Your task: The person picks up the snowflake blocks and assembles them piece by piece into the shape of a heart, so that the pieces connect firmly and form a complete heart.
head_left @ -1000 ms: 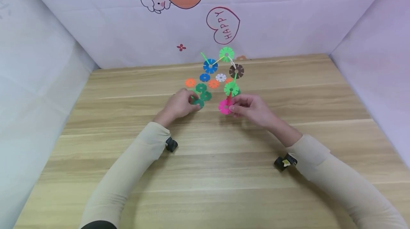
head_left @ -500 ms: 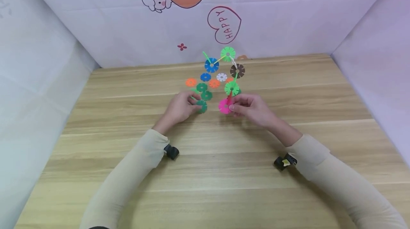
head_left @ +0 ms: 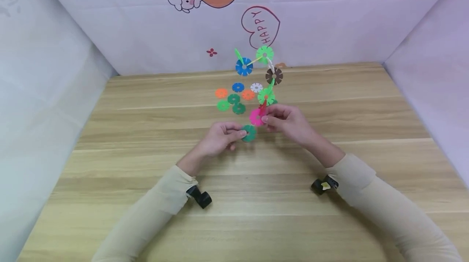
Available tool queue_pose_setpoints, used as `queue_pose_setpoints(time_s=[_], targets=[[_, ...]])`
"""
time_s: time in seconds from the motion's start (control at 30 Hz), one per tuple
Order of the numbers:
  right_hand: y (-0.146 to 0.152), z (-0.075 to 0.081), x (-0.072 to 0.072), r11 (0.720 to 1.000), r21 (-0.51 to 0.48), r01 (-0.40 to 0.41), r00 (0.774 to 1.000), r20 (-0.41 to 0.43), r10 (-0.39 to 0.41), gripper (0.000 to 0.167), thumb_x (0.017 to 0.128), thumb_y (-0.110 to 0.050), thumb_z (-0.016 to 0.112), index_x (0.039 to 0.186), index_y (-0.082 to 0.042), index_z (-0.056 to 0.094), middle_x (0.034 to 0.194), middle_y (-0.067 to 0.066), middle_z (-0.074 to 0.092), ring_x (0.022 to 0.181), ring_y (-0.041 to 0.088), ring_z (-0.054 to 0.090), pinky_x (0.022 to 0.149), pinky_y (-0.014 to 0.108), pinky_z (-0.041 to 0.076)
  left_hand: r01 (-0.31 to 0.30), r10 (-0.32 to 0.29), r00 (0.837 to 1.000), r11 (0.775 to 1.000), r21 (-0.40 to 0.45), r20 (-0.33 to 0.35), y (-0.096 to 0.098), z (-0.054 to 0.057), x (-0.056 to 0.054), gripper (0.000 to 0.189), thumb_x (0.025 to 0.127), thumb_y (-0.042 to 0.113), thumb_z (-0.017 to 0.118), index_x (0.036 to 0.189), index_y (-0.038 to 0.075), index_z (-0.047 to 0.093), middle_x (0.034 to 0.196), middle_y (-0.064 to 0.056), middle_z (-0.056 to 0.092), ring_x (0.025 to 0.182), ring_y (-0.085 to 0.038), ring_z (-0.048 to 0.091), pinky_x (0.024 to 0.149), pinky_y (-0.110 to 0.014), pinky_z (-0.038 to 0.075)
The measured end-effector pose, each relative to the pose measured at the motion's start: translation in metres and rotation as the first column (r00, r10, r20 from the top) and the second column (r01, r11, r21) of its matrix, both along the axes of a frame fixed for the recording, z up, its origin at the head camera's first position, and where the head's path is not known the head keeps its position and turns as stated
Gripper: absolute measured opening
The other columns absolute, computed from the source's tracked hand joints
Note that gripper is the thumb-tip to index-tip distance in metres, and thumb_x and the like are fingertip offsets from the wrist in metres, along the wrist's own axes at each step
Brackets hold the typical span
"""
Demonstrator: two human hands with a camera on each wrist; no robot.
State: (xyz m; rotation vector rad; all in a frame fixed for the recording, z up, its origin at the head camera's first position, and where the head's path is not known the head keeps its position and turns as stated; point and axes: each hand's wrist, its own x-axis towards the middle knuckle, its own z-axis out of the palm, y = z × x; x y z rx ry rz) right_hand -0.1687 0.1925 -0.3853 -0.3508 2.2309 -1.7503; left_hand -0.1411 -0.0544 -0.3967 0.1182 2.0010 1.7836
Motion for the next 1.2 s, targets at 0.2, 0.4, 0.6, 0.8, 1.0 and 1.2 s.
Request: queue_pose_setpoints(time_s=[0.2, 0.4, 0.6, 0.8, 1.0, 1.2], targets=[[-0.005, 0.003, 0.003, 0.999, -0.031, -0.005, 1.000, -0.017, 0.004, 0.025, 0.102, -0.006, 0.068, 0.124, 0.005, 0.070, 0.102, 0.009, 0.076, 0.086, 0.022, 0.072, 0.078, 0.029, 0.063, -0.014, 0.002, 0.995, 0.993, 0.117, 0.102, 0.005, -0.001, 0.005, 0.027, 0.107, 0.008, 0.058, 0.128, -0.008, 0.064, 0.080, 0.002, 0.068, 0.054, -0.006, 0.048, 0.050, -0.020, 0.038], [-0.009, 0.005, 0.006, 0.999, -0.027, -0.030, 0.999, -0.041, 0.028, 0.025, 0.102, -0.004, 0.067, 0.124, 0.004, 0.070, 0.102, 0.012, 0.075, 0.083, 0.018, 0.070, 0.077, 0.028, 0.062, 0.003, -0.039, 0.986, 0.975, 0.221, 0.161, 0.007, 0.002, 0.008, 0.034, 0.109, 0.008, 0.051, 0.139, -0.008, 0.056, 0.085, 0.001, 0.061, 0.055, -0.006, 0.045, 0.049, -0.019, 0.036], [-0.012, 0.008, 0.007, 0.997, 0.008, -0.072, 0.994, -0.084, 0.072, 0.020, 0.103, -0.004, 0.065, 0.120, 0.003, 0.072, 0.099, 0.019, 0.071, 0.079, 0.019, 0.065, 0.074, 0.031, 0.061, 0.049, -0.128, 0.972, 0.930, 0.364, 0.197, 0.007, 0.001, 0.008, 0.033, 0.112, 0.009, 0.041, 0.138, -0.010, 0.049, 0.080, 0.004, 0.065, 0.050, -0.004, 0.047, 0.049, -0.018, 0.036], [-0.015, 0.012, 0.008, 0.996, 0.029, -0.090, 0.990, -0.107, 0.093, 0.015, 0.104, -0.008, 0.064, 0.110, 0.001, 0.074, 0.092, 0.027, 0.064, 0.074, 0.021, 0.058, 0.060, 0.027, 0.047, 0.053, -0.165, 0.964, 0.887, 0.459, 0.206, 0.006, 0.001, 0.009, 0.021, 0.114, 0.011, 0.036, 0.111, 0.008, 0.057, 0.077, 0.005, 0.067, 0.051, -0.004, 0.050, 0.049, -0.017, 0.038], [-0.017, 0.014, 0.008, 0.993, 0.042, -0.108, 0.985, -0.133, 0.112, 0.014, 0.104, -0.007, 0.063, 0.106, 0.002, 0.074, 0.083, 0.020, 0.060, 0.071, 0.019, 0.052, 0.057, 0.023, 0.039, 0.021, -0.153, 0.962, 0.867, 0.499, 0.226, 0.007, 0.000, 0.010, 0.024, 0.113, 0.009, 0.035, 0.105, 0.010, 0.058, 0.076, 0.003, 0.066, 0.054, -0.004, 0.050, 0.052, -0.016, 0.040], [-0.017, 0.017, 0.009, 0.991, 0.059, -0.116, 0.981, -0.148, 0.123, 0.014, 0.104, -0.007, 0.063, 0.107, 0.001, 0.074, 0.080, 0.021, 0.057, 0.069, 0.020, 0.050, 0.056, 0.023, 0.037, 0.040, -0.172, 0.959, 0.869, 0.493, 0.225, 0.004, 0.000, 0.008, 0.024, 0.113, 0.009, 0.035, 0.106, 0.011, 0.059, 0.076, 0.003, 0.066, 0.054, -0.004, 0.050, 0.054, -0.017, 0.040]])
